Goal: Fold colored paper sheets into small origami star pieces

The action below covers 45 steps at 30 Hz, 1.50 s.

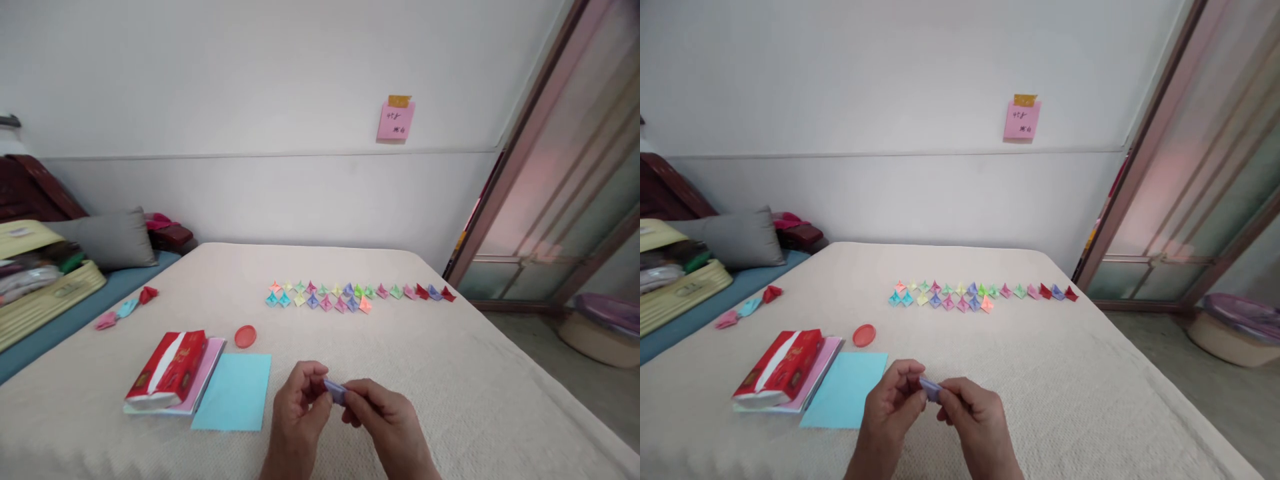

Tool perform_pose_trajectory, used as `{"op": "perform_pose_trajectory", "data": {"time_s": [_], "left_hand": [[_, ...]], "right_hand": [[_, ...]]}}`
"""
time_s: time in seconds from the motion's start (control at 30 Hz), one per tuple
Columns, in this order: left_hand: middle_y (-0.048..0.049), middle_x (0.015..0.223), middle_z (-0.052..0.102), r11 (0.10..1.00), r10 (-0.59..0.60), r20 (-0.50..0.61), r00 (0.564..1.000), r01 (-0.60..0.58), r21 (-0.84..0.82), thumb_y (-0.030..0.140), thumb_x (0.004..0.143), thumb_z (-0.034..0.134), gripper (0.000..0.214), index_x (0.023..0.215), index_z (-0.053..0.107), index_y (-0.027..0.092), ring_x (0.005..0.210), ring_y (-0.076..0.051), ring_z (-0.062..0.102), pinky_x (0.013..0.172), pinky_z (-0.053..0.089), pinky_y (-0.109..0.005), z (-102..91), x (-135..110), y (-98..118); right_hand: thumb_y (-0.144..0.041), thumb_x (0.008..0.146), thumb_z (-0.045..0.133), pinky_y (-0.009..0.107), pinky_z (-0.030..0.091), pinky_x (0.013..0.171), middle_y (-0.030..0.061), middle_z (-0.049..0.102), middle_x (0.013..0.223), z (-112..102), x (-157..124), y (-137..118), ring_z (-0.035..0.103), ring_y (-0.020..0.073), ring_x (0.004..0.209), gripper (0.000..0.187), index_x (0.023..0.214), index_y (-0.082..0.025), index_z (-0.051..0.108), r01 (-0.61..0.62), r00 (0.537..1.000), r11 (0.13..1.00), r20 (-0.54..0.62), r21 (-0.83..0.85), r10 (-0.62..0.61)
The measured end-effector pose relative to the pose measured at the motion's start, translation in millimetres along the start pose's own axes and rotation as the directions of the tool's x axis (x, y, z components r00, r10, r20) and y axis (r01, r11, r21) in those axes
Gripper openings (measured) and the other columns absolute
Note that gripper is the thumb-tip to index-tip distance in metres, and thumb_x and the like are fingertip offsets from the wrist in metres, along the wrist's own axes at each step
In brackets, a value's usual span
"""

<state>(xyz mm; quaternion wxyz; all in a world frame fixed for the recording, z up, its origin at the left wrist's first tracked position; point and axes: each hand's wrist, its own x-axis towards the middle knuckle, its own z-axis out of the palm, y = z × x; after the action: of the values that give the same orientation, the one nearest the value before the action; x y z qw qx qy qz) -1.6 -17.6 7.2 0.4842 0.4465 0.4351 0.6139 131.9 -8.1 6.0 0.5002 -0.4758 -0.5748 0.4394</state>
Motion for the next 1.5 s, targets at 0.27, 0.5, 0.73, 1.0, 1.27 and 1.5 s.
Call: {"op": "perform_pose_trajectory", "data": {"time_s": [0.27,0.5,0.73,1.0,1.27,1.5], "left_hand": [[0.0029,0.064,0.058,0.992,-0.109,0.136,0.985,0.116,-0.048,0.021,0.068,0.070,0.016,0.082,0.062,0.018,0.061,-0.012,0.051,0.057,0.040,-0.023,0.4,7,-2],[0.0054,0.050,0.048,0.992,-0.105,0.142,0.984,0.094,0.084,0.021,0.073,0.066,0.017,0.059,0.058,0.016,0.050,-0.009,0.039,0.050,0.030,-0.021,-3.9,6,7],[0.0055,0.052,0.048,0.993,-0.104,0.145,0.984,0.095,0.066,0.022,0.073,0.067,0.014,0.064,0.057,0.017,0.051,-0.009,0.040,0.050,0.030,-0.021,-5.7,6,14],[0.0054,0.045,0.047,0.987,-0.114,0.040,0.993,0.108,0.122,0.025,0.077,0.061,0.025,0.055,0.054,0.017,0.047,-0.009,0.040,0.049,0.030,-0.022,-7.3,5,13],[0.0038,0.052,0.049,0.973,-0.170,0.190,0.967,0.135,0.185,0.026,0.077,0.059,0.019,0.061,0.055,0.016,0.050,-0.011,0.043,0.049,0.033,-0.023,-0.9,11,5],[0.0054,0.046,0.043,0.967,-0.111,0.142,0.984,0.074,0.242,0.028,0.077,0.058,0.024,0.056,0.051,0.018,0.045,-0.010,0.039,0.045,0.029,-0.023,-1.4,4,5]], "right_hand": [[-0.038,0.084,0.056,0.022,0.041,0.047,0.0003,0.060,0.052,2,-5,3,0.054,0.0140,0.047,0.025,0.067,-0.020,0.064,0.109,0.993,0.982,-0.033,-0.157,-0.115],[-0.038,0.086,0.053,0.021,0.038,0.045,-0.0011,0.056,0.050,3,-5,6,0.051,0.0118,0.045,0.030,0.063,-0.020,0.060,0.098,0.995,0.983,0.047,-0.155,-0.091],[-0.039,0.087,0.050,0.020,0.036,0.043,-0.0036,0.050,0.052,5,-4,6,0.048,0.0097,0.042,0.032,0.061,-0.020,0.052,0.061,0.994,0.996,0.092,-0.061,-0.055],[-0.037,0.086,0.048,0.020,0.034,0.042,-0.0032,0.050,0.054,8,-4,8,0.046,0.0093,0.043,0.030,0.062,-0.019,0.050,0.046,0.989,0.997,0.145,-0.061,-0.037],[-0.039,0.085,0.048,0.020,0.029,0.040,-0.0060,0.044,0.050,5,1,7,0.040,0.0081,0.042,0.030,0.061,-0.020,0.046,-0.076,0.994,0.997,0.079,-0.003,0.076],[-0.040,0.086,0.048,0.020,0.029,0.039,-0.0050,0.046,0.050,8,-2,15,0.040,0.0081,0.040,0.033,0.061,-0.020,0.045,0.000,0.996,0.999,0.085,-0.038,0.003]]}}
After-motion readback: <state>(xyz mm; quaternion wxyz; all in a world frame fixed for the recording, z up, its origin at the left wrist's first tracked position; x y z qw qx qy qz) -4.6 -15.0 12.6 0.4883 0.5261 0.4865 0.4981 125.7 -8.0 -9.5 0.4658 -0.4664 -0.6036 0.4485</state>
